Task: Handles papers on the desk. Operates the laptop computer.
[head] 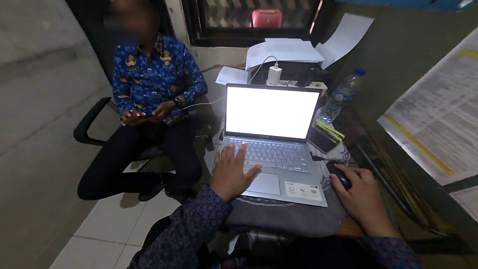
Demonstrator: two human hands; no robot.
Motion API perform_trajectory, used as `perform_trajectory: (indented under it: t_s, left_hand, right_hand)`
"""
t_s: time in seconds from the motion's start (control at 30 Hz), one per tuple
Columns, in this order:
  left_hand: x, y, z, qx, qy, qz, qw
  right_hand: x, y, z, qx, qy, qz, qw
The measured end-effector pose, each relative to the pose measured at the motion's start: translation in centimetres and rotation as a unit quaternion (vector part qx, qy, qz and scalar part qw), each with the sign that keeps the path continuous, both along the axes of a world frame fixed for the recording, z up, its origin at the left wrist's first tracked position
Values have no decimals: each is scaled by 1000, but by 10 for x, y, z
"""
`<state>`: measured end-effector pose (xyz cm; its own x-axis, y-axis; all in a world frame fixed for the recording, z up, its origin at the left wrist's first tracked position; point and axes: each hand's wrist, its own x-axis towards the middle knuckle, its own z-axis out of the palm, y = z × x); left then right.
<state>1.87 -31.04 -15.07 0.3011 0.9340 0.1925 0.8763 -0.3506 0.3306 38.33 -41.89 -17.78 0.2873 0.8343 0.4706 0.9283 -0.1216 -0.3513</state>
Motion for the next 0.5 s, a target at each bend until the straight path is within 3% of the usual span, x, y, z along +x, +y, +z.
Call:
perform_trajectory:
  t_s: [0.37, 0.5]
  left_hand:
    - [-5, -36, -5, 15, 13, -19, 1000]
    - [-5, -40, -13, 43, 22, -8, 999]
  right_hand:
    - [-5, -3, 6, 13, -43, -6, 999]
    - [-49, -13, 23, -16, -55, 72, 996]
